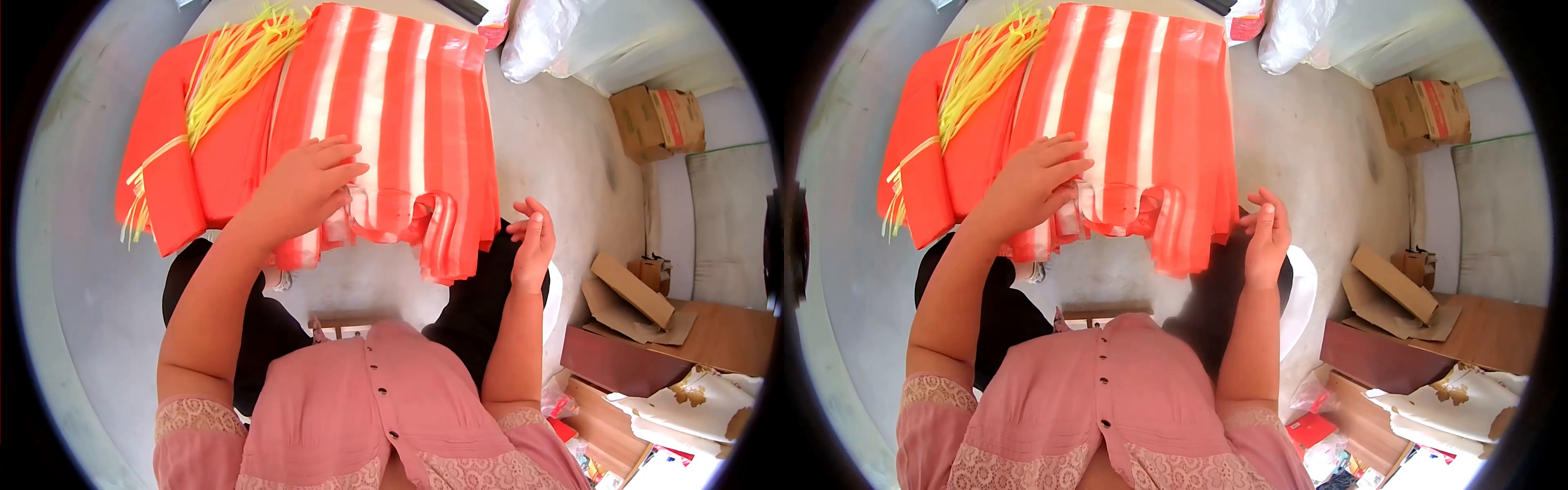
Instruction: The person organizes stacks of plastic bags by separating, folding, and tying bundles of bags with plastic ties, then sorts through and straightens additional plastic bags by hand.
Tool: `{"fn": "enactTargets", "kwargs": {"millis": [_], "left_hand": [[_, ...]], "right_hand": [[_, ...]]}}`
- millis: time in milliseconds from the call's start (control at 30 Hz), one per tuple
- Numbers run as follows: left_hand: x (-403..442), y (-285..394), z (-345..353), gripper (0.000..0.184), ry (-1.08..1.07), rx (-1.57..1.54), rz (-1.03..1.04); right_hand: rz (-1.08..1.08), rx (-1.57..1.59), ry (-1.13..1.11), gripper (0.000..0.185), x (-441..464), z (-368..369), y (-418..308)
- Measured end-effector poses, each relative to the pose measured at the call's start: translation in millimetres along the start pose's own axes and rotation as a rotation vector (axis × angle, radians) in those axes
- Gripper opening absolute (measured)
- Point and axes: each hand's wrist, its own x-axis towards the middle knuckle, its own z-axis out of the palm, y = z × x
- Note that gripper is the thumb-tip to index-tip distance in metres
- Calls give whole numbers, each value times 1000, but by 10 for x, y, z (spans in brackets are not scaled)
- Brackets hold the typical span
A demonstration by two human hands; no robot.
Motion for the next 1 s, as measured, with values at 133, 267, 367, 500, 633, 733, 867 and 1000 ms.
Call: {"fn": "enactTargets", "kwargs": {"millis": [133, 267, 367, 500, 633, 733, 867, 1000], "left_hand": [[-35, 32, 57, 52, -51, 127, -53], [-88, -58, 145, 57, -54, 236, -151], [-99, -101, 94, 56, -69, 185, -203], [-140, -251, -45, 50, 71, -83, -256], [-199, -497, -117, 44, 326, -292, -364], [-220, -441, -303, 40, 349, -447, -527], [-224, -490, -313, 35, 291, -360, -494], [-250, -496, -171, 33, 297, -171, -295]], "right_hand": [[-165, -60, 57, 24, -23, 148, 93], [-685, -450, -84, 24, -74, 355, 11], [-754, -487, -154, 27, -108, 522, -137], [-574, -374, -129, 24, -82, 537, -44], [-261, -248, -45, 28, -111, 354, -154], [-259, -352, 4, 28, -91, 5, -26], [-182, -559, 16, 31, -136, -383, 119], [-107, -839, -55, 41, -314, -358, 181]]}}
